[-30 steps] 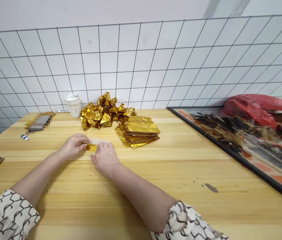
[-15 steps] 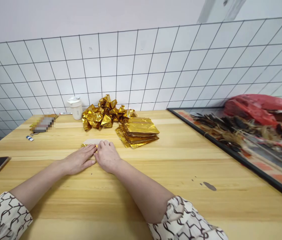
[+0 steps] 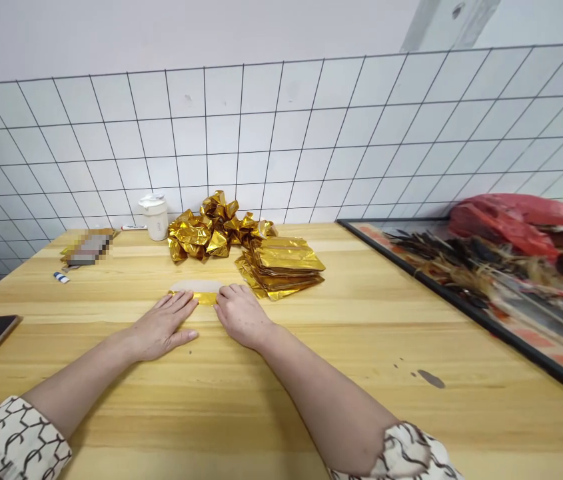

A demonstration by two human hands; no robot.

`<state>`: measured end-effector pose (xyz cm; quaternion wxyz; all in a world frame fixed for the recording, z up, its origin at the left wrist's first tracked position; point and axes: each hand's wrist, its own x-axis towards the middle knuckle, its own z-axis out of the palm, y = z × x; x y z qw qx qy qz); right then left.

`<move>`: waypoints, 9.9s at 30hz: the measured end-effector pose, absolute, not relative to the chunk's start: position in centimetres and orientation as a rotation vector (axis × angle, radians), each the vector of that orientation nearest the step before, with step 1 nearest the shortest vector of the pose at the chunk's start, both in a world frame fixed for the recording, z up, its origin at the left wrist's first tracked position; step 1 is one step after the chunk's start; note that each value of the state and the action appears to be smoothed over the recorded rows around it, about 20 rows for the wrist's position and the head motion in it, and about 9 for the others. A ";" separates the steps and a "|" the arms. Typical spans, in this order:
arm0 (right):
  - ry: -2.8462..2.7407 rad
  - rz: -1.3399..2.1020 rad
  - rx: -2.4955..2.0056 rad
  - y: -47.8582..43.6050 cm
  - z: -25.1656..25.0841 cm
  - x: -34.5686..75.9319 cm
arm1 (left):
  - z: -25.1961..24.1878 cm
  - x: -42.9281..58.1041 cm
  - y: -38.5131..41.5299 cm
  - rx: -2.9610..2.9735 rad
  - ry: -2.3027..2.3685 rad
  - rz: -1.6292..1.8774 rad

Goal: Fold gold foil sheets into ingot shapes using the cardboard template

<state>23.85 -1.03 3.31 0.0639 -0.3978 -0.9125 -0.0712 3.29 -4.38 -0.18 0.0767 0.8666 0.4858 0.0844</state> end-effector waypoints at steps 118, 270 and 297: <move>-2.728 -0.233 -1.100 -8.9 2.9 24.9 | 2.1 2.8 -11.7 2.668 1.512 0.442; -2.796 -0.070 -0.962 -8.7 2.0 21.5 | 0.5 2.6 -9.1 2.718 1.434 0.686; -2.745 -0.135 -1.007 -8.4 2.4 23.1 | 0.9 3.0 -10.0 2.885 1.403 0.683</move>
